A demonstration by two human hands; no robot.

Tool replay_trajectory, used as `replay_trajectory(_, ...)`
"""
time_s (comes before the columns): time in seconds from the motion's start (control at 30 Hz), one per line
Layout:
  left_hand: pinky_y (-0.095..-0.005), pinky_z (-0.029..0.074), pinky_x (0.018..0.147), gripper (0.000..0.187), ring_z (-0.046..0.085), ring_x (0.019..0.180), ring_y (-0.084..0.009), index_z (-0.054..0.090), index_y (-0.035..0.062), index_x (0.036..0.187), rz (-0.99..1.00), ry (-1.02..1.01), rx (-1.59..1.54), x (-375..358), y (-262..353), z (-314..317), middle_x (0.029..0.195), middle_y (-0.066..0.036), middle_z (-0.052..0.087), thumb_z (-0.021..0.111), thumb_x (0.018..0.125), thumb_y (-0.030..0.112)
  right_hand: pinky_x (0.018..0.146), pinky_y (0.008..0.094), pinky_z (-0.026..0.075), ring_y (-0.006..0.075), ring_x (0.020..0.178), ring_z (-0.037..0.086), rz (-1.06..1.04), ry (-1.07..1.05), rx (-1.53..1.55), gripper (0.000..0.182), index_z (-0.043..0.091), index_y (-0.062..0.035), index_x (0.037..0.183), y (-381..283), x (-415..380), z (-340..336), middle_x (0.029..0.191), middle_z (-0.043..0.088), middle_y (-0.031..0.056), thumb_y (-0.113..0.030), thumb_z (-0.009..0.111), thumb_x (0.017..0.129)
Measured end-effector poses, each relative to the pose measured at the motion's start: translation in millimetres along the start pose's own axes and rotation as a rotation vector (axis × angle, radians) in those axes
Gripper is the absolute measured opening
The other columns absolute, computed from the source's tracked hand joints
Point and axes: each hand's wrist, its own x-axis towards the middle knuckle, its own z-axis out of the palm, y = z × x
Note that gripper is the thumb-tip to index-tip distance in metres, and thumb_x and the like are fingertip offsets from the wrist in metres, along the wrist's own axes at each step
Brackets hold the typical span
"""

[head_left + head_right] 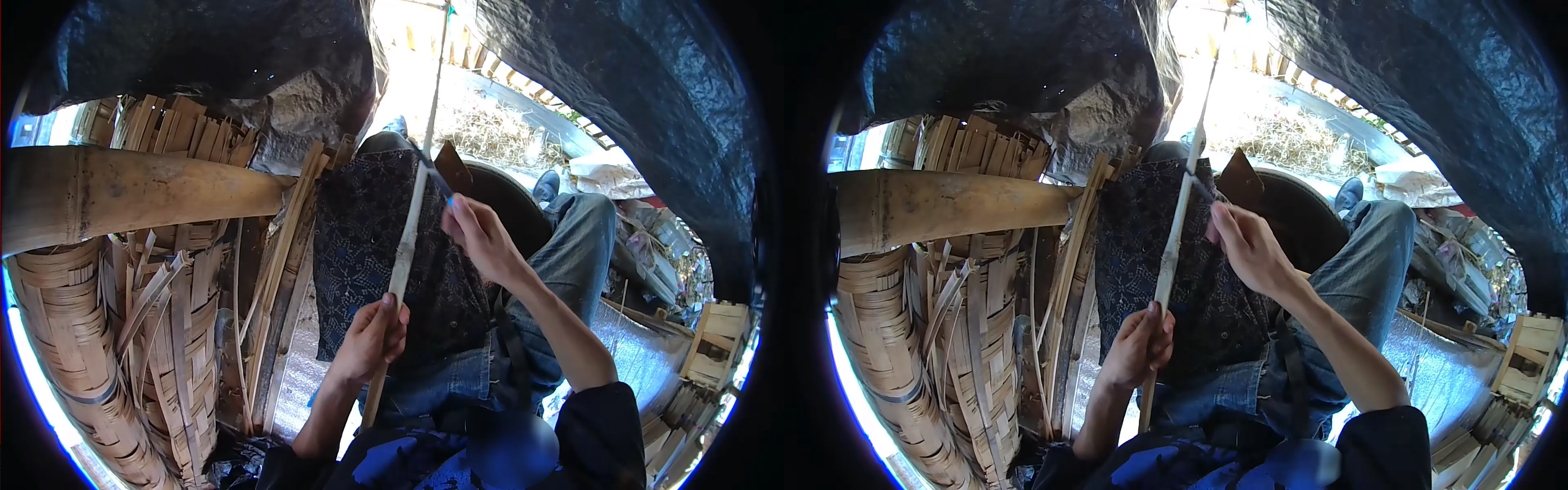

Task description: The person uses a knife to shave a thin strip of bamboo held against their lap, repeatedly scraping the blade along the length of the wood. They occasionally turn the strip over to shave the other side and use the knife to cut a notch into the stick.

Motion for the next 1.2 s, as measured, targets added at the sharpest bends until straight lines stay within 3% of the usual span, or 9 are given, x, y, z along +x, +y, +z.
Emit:
replay_trajectory(0.03,-0.0202,0.028,0.038,0.043,0.032,0.041,-0.0056,0.049,0.0073,0.08,0.0,0.003,-0.005,1.7,0.7,-1.2,0.055,0.005,0.032,0.035,0.099,0.044,0.048,0.0272,0.032,0.0096,0.049,0.038,0.002,-0.005,-0.002,0.045,0.052,-0.0034,0.074,5.5,-8.8,-5.1,0.054,0.04,0.0004,-0.038,0.04,0.1)
replay_trajectory(0.1,-0.0203,0.024,0.038,0.043,0.028,0.041,-0.0055,0.048,0.0097,0.079,-0.033,-0.004,-0.069,4.8,2.2,-3.7,0.054,0.006,0.028,0.034,0.099,0.044,0.048,0.0329,0.035,0.0219,0.044,0.039,-0.261,-0.07,-0.441,0.042,0.047,-0.0025,0.072,14.9,-25.8,-11.1,0.051,0.041,0.0096,-0.033,0.039,0.1)
replay_trajectory(0.2,-0.0206,0.021,0.039,0.041,0.027,0.041,-0.005,0.048,0.0112,0.079,-0.057,0.001,-0.061,6.7,4.1,-3.2,0.054,0.007,0.027,0.035,0.1,0.044,0.047,0.0379,0.037,0.0306,0.044,0.043,-0.376,-0.123,-0.545,0.039,0.045,-0.0018,0.073,23.8,-44.5,-6.0,0.051,0.042,0.0157,-0.03,0.041,0.099)
replay_trajectory(0.47,-0.0211,0.019,0.039,0.04,0.025,0.041,-0.0031,0.047,0.0122,0.077,-0.028,0.092,0.036,5.5,-1.8,1.8,0.053,0.009,0.026,0.037,0.099,0.045,0.044,0.0409,0.039,0.0306,0.042,0.051,-0.286,-0.176,-0.679,0.034,0.049,-0.002,0.076,33.5,-42.5,0.6,0.049,0.047,0.0146,-0.03,0.051,0.095)
replay_trajectory(0.57,-0.0209,0.021,0.04,0.04,0.027,0.043,-0.0026,0.046,0.0112,0.077,-0.005,0.156,0.151,1.0,-6.2,14.3,0.054,0.009,0.029,0.037,0.099,0.043,0.041,0.042,0.04,0.0324,0.042,0.053,-0.267,-0.107,-0.764,0.033,0.049,-0.0021,0.073,32.4,-38.4,9.6,0.048,0.049,0.0162,-0.028,0.053,0.094)
replay_trajectory(0.63,-0.0207,0.023,0.041,0.039,0.029,0.044,-0.0025,0.046,0.0102,0.078,0.003,0.188,0.236,-0.9,-7.0,20.7,0.055,0.008,0.031,0.037,0.1,0.042,0.04,0.0428,0.04,0.0339,0.042,0.054,-0.187,0.138,-0.714,0.035,0.05,-0.001,0.071,28.3,-16.3,4.9,0.049,0.05,0.0177,-0.027,0.054,0.093)
replay_trajectory(0.9,-0.0198,0.026,0.044,0.035,0.03,0.048,-0.0035,0.054,0.0055,0.089,-0.088,0.142,-0.112,-0.7,6.2,13.1,0.061,0.007,0.035,0.04,0.099,0.036,0.039,0.0381,0.032,0.0264,0.035,0.044,-0.186,-0.01,-0.532,0.038,0.046,0.0005,0.068,-12.1,-7.1,-20.7,0.046,0.043,0.0154,-0.024,0.046,0.097)
replay_trajectory(1.03,-0.0212,0.031,0.049,0.036,0.035,0.052,-0.0061,0.054,0.0052,0.097,-0.162,0.096,-0.278,0.9,7.8,6.6,0.066,0.004,0.041,0.039,0.099,0.038,0.042,0.0409,0.035,0.0313,0.04,0.049,-0.18,-0.088,-0.547,0.036,0.047,0.0002,0.069,-13.1,-27.4,-14.6,0.048,0.045,0.0165,-0.024,0.048,0.097)
replay_trajectory(1.2,-0.0213,0.032,0.051,0.036,0.035,0.05,-0.007,0.053,0.0054,0.103,-0.163,0.052,-0.215,0.6,8.1,0.5,0.066,0.004,0.043,0.04,0.099,0.038,0.042,0.042,0.036,0.0318,0.04,0.051,-0.189,-0.147,-0.577,0.038,0.048,-0.0002,0.069,-11.4,-33.5,-10.9,0.048,0.047,0.0169,-0.027,0.05,0.096)
